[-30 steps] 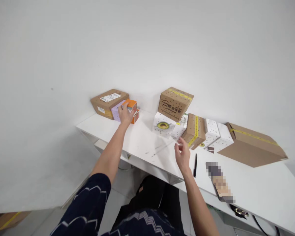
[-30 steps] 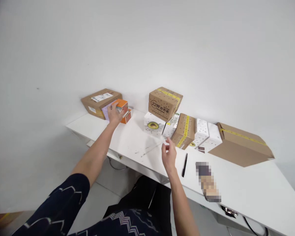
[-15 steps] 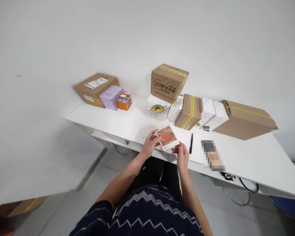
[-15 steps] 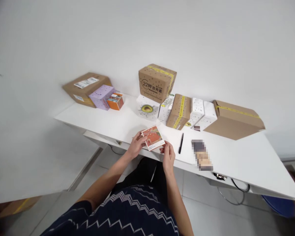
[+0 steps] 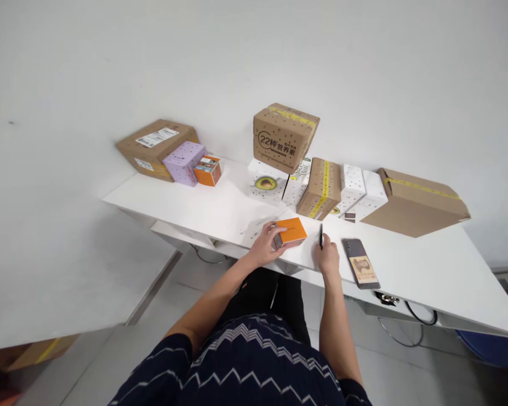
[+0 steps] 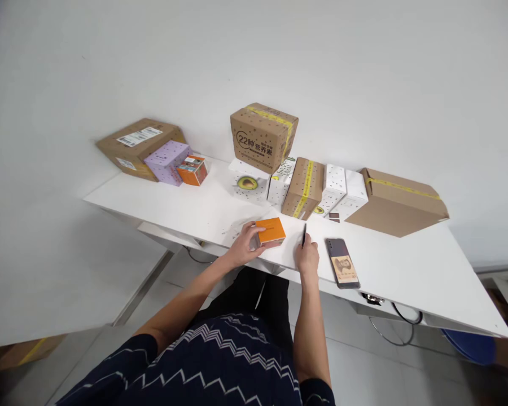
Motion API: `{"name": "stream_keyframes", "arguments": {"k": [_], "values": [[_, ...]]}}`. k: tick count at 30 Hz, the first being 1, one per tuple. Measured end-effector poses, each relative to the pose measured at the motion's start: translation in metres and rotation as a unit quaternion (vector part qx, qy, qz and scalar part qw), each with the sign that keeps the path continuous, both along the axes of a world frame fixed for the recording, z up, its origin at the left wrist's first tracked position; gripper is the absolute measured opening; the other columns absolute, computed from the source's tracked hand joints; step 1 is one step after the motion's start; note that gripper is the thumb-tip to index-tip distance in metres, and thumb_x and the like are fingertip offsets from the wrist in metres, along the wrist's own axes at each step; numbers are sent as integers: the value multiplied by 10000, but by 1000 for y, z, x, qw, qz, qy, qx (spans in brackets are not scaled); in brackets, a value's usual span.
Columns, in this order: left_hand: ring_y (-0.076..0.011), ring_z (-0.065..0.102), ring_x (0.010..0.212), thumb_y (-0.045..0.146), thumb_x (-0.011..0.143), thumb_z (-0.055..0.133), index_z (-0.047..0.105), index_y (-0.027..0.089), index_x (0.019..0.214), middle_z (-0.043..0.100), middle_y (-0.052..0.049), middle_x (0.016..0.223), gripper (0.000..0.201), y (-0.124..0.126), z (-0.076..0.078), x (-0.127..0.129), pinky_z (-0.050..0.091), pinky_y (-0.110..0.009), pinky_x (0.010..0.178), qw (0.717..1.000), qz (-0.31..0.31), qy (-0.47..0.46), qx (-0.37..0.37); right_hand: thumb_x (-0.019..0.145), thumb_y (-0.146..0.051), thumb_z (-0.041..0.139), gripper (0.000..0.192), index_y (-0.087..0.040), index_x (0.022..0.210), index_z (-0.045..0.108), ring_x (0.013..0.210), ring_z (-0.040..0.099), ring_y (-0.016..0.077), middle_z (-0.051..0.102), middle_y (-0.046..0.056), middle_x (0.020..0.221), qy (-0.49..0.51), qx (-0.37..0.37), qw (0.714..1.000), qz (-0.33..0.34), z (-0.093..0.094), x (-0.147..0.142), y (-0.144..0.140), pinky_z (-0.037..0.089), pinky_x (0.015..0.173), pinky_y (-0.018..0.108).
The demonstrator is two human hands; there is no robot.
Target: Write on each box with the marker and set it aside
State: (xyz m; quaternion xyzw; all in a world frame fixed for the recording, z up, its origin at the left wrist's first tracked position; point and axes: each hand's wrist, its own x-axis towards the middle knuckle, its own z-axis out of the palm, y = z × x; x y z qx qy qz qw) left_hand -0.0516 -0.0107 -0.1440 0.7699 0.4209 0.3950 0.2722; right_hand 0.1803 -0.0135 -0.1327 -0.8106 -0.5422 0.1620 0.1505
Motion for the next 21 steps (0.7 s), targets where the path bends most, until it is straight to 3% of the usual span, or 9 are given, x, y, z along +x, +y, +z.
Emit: {"name": "stream_keyframes", "arguments": {"k": [3, 6, 8, 10, 12, 14, 16, 21], "values": [[-292, 362, 1322, 339, 773, 684, 455, 237, 1255, 371, -128, 1279, 543, -3, 4, 3, 421, -456, 1043, 1000, 22, 12, -14, 781, -192, 481, 585, -117, 1360, 487, 760, 573, 230, 589, 104, 832, 41, 26, 999, 10, 0, 5, -2, 420, 743, 350], [-279, 390, 1306, 342, 813, 645, 451, 242, 1248, 367, -125, 1279, 487, -5, 4, 8, 448, -443, 1019, 999, 36, -7, -18, 741, -241, 503, 563, -168, 1297, 556, 623, 503, 164, 523, -11, 657, 215, 94, 972, 5, -6, 12, -15, 416, 649, 297], [-273, 381, 1313, 324, 829, 625, 441, 242, 1255, 356, -129, 1292, 471, -5, 1, 10, 457, -436, 1014, 999, 29, -23, -14, 725, -280, 513, 507, -200, 1217, 608, 545, 451, 125, 489, -47, 612, 381, 135, 915, -18, -13, 16, -25, 391, 572, 263], [-275, 365, 1323, 312, 837, 614, 437, 246, 1263, 339, -134, 1312, 466, -4, -3, 11, 470, -432, 1003, 999, 19, -34, -11, 680, -292, 546, 393, -196, 1040, 672, 527, 453, 105, 506, -47, 611, 526, 168, 832, -50, -20, 18, -32, 378, 539, 247], [-276, 370, 1316, 297, 839, 609, 444, 253, 1261, 306, -133, 1349, 456, -2, -6, 11, 482, -432, 990, 999, 11, -43, -10, 618, -275, 575, 268, -185, 850, 676, 552, 503, 107, 553, -27, 628, 618, 201, 757, -71, -27, 20, -37, 392, 542, 248], [-276, 376, 1310, 279, 839, 602, 463, 254, 1247, 276, -129, 1377, 431, -1, -7, 12, 481, -435, 993, 999, 8, -51, -2, 575, -241, 594, 208, -188, 768, 652, 584, 542, 116, 590, -15, 653, 656, 236, 713, -76, -31, 22, -39, 419, 559, 260], [-279, 367, 1318, 252, 841, 585, 488, 246, 1228, 259, -127, 1387, 398, -3, -7, 15, 452, -450, 1024, 998, 15, -56, 16, 569, -208, 628, 198, -196, 766, 641, 608, 560, 116, 613, -17, 680, 653, 269, 704, -70, -34, 22, -41, 446, 591, 276], [-271, 385, 1287, 155, 812, 532, 524, 240, 1154, 294, -111, 1340, 352, -15, 6, 22, 414, -474, 1044, 994, 77, -30, 68, 613, -221, 740, 263, -204, 844, 615, 684, 610, 108, 656, -15, 841, 621, 296, 723, -65, -35, 18, -44, 480, 678, 289]]}}
